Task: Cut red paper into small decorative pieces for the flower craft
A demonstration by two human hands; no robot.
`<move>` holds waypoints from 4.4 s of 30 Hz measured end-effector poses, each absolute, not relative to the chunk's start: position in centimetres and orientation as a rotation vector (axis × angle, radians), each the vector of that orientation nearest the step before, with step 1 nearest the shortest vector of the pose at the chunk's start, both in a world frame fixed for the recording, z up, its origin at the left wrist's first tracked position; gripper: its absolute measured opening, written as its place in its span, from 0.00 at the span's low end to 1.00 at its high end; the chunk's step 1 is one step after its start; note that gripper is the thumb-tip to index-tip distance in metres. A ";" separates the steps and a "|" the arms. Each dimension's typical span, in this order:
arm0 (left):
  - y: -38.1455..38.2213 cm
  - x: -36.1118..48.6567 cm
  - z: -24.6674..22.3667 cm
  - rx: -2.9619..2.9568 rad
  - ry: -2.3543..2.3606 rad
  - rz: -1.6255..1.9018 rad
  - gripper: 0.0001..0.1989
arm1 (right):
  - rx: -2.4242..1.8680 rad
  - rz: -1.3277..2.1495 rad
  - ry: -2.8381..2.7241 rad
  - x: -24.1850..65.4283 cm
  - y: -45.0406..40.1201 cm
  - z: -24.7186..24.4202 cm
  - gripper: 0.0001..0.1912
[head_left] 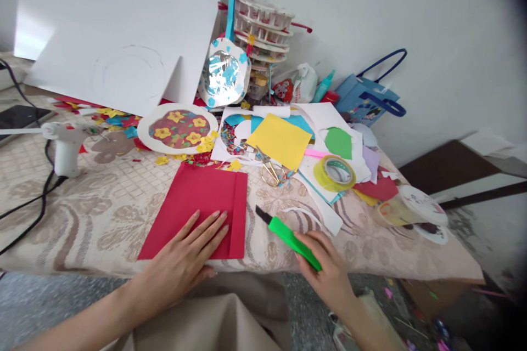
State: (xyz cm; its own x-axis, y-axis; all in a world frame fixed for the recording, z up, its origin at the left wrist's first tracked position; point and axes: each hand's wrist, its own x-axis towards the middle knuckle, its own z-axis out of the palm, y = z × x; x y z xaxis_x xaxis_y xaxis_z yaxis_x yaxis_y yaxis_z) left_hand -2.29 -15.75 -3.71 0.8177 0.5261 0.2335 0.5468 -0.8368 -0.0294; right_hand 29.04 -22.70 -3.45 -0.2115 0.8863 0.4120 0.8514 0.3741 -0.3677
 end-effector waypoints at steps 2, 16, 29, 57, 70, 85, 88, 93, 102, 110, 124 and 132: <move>-15.8 -2.2 -3.7 -2.898 -0.866 -0.305 0.31 | -1.435 0.139 -2.148 28.8 -23.5 -3.3 0.22; -16.0 -1.7 -3.3 -2.926 -0.927 -0.370 0.29 | -1.424 0.041 -2.238 28.9 -26.6 -4.2 0.22; -16.2 -1.7 -3.2 -2.903 -0.935 -0.397 0.29 | -1.422 0.062 -2.228 28.7 -27.4 -4.1 0.21; -15.8 -3.7 -3.9 -2.910 -0.842 -0.285 0.27 | -1.680 -0.201 -2.067 31.1 -18.3 -3.1 0.20; -15.8 -3.9 -4.0 -2.953 -0.845 -0.353 0.28 | -1.008 0.242 -2.690 21.2 -20.2 -1.9 0.21; -17.3 -3.2 -4.8 -3.012 -0.722 -0.352 0.25 | -1.069 0.285 -2.671 20.9 -19.3 -1.9 0.20; -17.3 -3.3 -5.3 -3.034 -0.755 -0.415 0.25 | -1.141 0.256 -2.654 20.7 -18.3 -2.1 0.22; -17.3 -3.2 -5.4 -3.026 -0.767 -0.481 0.24 | -1.277 0.172 -2.612 20.2 -15.2 -2.9 0.26; -17.7 -3.2 -5.2 -2.953 -0.777 -0.386 0.25 | -1.473 0.004 -2.523 19.5 -10.3 -3.3 0.25; -19.0 -1.9 -4.6 -2.944 -0.774 -0.409 0.26 | -1.493 -0.013 -2.520 19.3 -10.3 -3.2 0.25; -19.2 -2.0 -2.9 -2.968 -0.651 -0.347 0.24 | -1.504 0.002 -2.519 19.3 -10.3 -3.1 0.25; -18.5 -0.5 -4.0 -2.883 -0.715 -0.448 0.23 | -1.481 0.108 -2.497 19.6 -10.3 -2.9 0.25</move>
